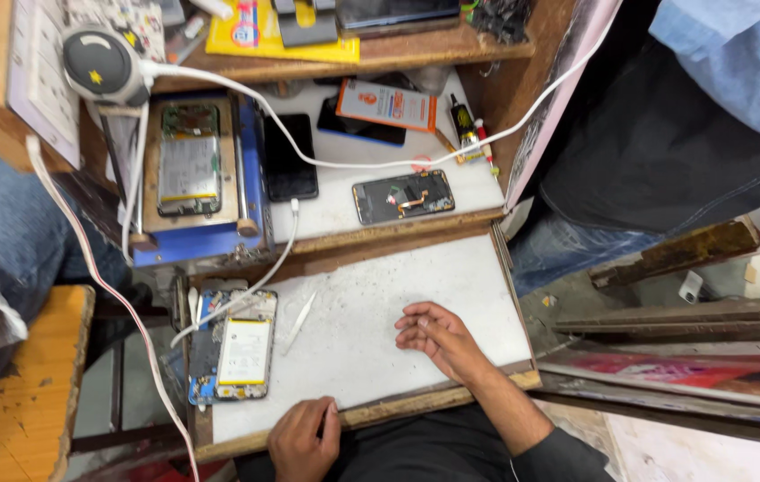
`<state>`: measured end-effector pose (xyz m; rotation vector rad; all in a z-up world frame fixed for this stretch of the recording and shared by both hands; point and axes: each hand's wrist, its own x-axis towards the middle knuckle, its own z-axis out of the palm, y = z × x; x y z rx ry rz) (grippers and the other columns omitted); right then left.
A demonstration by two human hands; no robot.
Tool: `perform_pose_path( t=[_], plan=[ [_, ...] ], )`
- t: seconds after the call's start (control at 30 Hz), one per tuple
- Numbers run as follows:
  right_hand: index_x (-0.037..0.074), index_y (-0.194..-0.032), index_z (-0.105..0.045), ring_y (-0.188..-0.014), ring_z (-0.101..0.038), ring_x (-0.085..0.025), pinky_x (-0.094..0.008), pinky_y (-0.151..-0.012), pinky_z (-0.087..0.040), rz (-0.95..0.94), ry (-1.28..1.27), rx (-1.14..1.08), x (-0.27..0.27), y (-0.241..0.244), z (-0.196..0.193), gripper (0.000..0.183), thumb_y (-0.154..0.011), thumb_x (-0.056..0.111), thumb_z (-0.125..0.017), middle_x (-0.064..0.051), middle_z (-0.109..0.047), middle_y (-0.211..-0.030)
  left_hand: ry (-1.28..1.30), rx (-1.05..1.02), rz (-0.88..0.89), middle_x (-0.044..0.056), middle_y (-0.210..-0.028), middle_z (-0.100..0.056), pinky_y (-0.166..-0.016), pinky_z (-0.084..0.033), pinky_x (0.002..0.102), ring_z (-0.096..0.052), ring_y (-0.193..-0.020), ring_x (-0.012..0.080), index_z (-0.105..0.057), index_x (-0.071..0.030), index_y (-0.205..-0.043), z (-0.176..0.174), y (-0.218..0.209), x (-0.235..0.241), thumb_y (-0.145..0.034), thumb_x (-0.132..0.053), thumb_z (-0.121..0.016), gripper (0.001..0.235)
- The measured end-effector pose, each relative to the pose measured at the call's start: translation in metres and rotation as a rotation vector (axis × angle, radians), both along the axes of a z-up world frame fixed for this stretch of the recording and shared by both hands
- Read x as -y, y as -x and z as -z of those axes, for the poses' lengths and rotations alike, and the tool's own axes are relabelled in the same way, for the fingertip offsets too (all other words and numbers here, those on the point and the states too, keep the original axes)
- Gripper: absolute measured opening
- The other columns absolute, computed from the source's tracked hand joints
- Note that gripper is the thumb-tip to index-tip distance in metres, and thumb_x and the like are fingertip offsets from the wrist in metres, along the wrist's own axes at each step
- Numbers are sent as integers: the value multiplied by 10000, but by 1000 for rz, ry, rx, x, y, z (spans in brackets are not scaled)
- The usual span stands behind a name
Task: The person disassembles a smartphone, removes the battery, and manipulates internal components on a workbench. They handle multiple disassembled phones and parts, including batteries and circuit boards, using their hands.
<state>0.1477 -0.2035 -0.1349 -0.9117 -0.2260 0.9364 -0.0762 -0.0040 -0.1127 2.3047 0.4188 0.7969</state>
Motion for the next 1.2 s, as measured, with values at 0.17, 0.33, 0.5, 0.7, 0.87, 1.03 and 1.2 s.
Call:
perform_pose_path(
  t=[0.17, 0.33, 0.5, 0.7, 0.87, 1.03, 1.2],
  plan=[
    [-12, -1305, -561, -1030, -703, -240, -432, -958, -586, -4, 20, 14, -1, 2, -1, 322, -1048, 182, -562, -174, -676, -1194, 31, -91, -20, 55, -746, -724, -609, -553, 364, -717, -687, 251, -746, -108, -847, 5, 3, 2, -808, -145, -749, 55],
    [-13, -1298, -566, -1032, -701, -235, -432, -955, -589, -7, 75, 24, -2, 0, -2, 314, -1052, 181, -555, -178, -678, -1182, 58, -194, -57, 52, -764, -747, -619, -568, 361, -739, -708, 239, -766, -121, -862, 7, 0, 3, -820, -177, -749, 72],
    [-8, -1296, -562, -1038, -708, -248, -432, -935, -588, -10, 102, -12, -3, -4, -4, 318, -1042, 184, -553, -175, -677, -1182, 184, -244, -87, 93, -903, -772, -649, -598, 348, -759, -736, 241, -777, -96, -993, -25, -12, -19, -824, -192, -739, 198],
    [1, -1317, -551, -1062, -694, -246, -440, -972, -575, -32, 8, 9, 4, -2, -1, 320, -1053, 180, -563, -173, -665, -1214, -288, -459, -312, 157, -1188, -681, -957, -521, 468, -627, -1152, 349, -712, -68, -1181, -65, -31, -80, -861, -275, -748, 383],
    [-8, -1315, -557, -1070, -696, -255, -445, -970, -576, -24, 1, 0, 4, -1, -3, 322, -1065, 195, -560, -183, -667, -1214, -351, -779, -286, 264, -1384, -522, -965, -442, 563, -488, -1250, 422, -603, -69, -1368, -61, -47, -84, -757, -398, -819, 727],
    [0, -1317, -556, -1072, -693, -245, -437, -975, -573, -23, -6, -9, 6, 0, -6, 316, -1060, 184, -559, -169, -668, -1224, -370, -721, -309, 267, -1434, -465, -986, -441, 547, -482, -1223, 412, -585, -83, -1415, -43, -45, -73, -782, -292, -799, 700],
    [-7, -1322, -556, -1065, -695, -253, -436, -963, -572, -26, -1, -3, 4, -2, -7, 301, -1071, 160, -552, -181, -670, -1216, -390, -453, -251, 268, -1430, -467, -1011, -424, 581, -477, -1239, 445, -562, -1, -1384, -44, -43, -67, -766, -235, -792, 700]
  ],
)
